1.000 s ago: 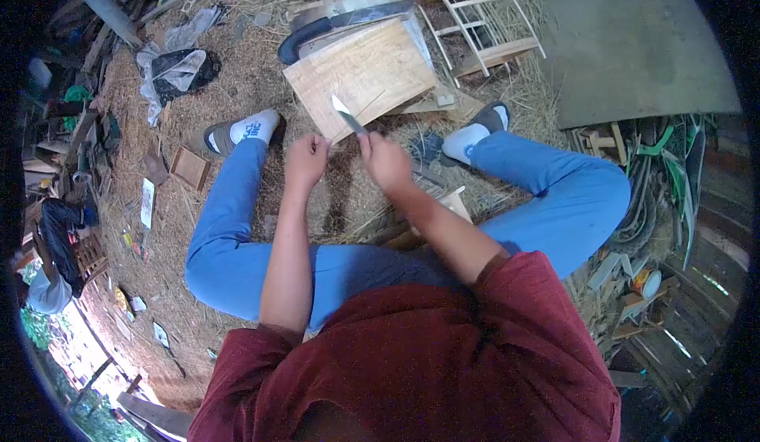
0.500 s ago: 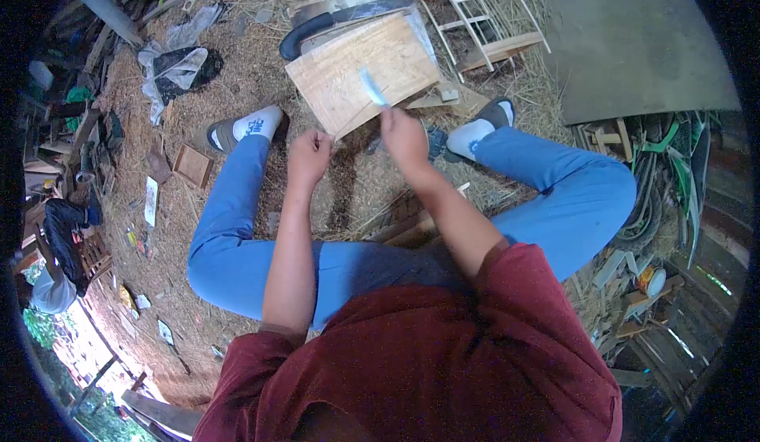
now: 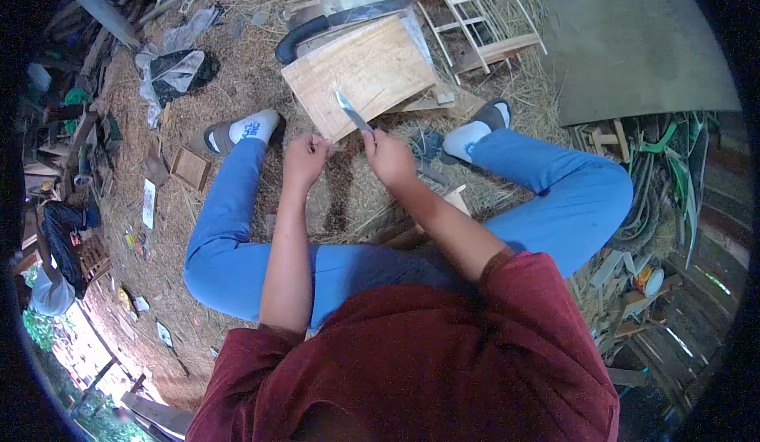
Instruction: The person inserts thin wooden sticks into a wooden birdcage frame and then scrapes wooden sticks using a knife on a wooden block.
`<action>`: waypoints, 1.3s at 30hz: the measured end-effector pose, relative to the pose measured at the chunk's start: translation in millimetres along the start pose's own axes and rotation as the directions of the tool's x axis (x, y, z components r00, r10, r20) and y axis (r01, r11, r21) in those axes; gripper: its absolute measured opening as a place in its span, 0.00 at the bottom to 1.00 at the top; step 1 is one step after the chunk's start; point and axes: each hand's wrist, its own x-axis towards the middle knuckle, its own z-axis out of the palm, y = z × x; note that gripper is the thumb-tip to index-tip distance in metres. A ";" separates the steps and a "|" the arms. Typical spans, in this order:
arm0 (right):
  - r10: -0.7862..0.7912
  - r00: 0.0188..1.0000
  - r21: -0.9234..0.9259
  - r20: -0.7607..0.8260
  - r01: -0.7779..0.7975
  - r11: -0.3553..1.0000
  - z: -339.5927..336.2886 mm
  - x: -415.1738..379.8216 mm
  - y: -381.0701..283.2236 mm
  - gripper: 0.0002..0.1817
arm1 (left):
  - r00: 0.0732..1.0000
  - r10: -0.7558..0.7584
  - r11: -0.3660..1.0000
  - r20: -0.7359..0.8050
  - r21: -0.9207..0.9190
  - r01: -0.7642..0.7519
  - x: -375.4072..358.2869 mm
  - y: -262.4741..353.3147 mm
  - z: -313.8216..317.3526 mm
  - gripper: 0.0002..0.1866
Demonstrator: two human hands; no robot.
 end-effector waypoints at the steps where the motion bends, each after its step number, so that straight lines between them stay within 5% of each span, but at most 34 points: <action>1: 0.000 1.000 0.002 -0.001 0.000 1.000 -6.2 3.7 -1.3 0.26 | 1.000 0.003 1.000 -0.001 -0.001 -0.003 -1.3 1.0 -1.3 0.11; 5: 0.182 0.982 0.137 -0.045 -0.174 0.975 -24.2 27.0 12.0 0.25 | 1.000 0.008 1.000 0.003 -0.010 -0.008 -4.9 -1.1 -1.5 0.12; 8: -0.022 0.994 -0.073 0.106 0.030 0.997 -8.2 -1.2 -3.9 0.24 | 1.000 0.019 0.999 -0.011 0.033 -0.019 -1.9 7.9 -3.9 0.12; 11: 0.054 0.982 -0.069 0.183 -0.042 0.997 -32.8 5.5 -19.3 0.25 | 0.999 0.047 0.996 0.022 0.069 -0.048 3.0 1.7 -3.1 0.15; 12: 0.040 0.999 0.071 0.021 -0.042 0.997 -18.6 16.9 1.4 0.26 | 0.999 0.036 0.998 0.023 0.047 -0.037 5.3 1.2 -1.6 0.13; 13: 0.205 0.979 0.057 0.001 -0.205 0.977 -28.9 37.3 8.8 0.27 | 0.999 0.015 0.999 0.029 0.027 -0.016 1.3 -3.4 -1.0 0.12; 16: 0.060 0.995 0.152 -0.085 -0.046 0.987 -7.3 2.1 -10.1 0.26 | 0.999 -0.019 0.999 0.032 0.028 0.018 2.4 -4.2 -0.1 0.12; 18: 0.016 0.996 -0.061 0.090 -0.010 0.998 -2.3 -8.3 -18.7 0.27 | 0.999 -0.006 1.000 0.036 0.003 0.006 3.6 -7.6 0.9 0.13; 23: 0.212 0.975 0.069 -0.057 -0.208 0.976 -14.8 24.1 3.1 0.24 | 0.999 -0.010 0.999 0.030 0.040 0.009 -0.7 -3.1 -1.1 0.13; 26: 0.006 0.994 -0.079 0.107 0.002 0.997 0.6 -12.4 -19.6 0.22 | 1.000 0.002 1.000 0.022 0.013 -0.002 2.6 -5.0 0.3 0.12; 29: 0.049 0.993 -0.041 0.112 -0.045 0.998 -11.9 11.7 -4.0 0.24 | 0.999 0.005 1.000 0.033 0.031 -0.006 3.0 -8.7 1.6 0.14; 31: 0.199 0.979 0.121 -0.053 -0.192 0.974 -31.4 30.9 0.4 0.27 | 0.999 0.049 0.995 0.009 0.084 -0.050 -1.6 -1.9 -1.3 0.14; 34: 0.190 0.980 0.135 -0.057 -0.181 0.974 -7.4 12.1 -1.6 0.26 | 0.999 0.040 0.996 0.003 0.078 -0.040 -0.4 -1.8 -1.0 0.14; 36: 0.014 0.995 -0.073 0.097 -0.007 0.997 1.1 -10.8 -15.4 0.26 | 0.999 0.032 0.998 0.009 0.045 -0.032 1.4 -3.4 0.0 0.14; 39: 0.029 1.000 0.037 0.002 -0.029 0.999 -9.3 17.0 6.1 0.25 | 1.000 0.013 1.000 0.028 0.010 -0.013 3.7 -6.4 1.6 0.13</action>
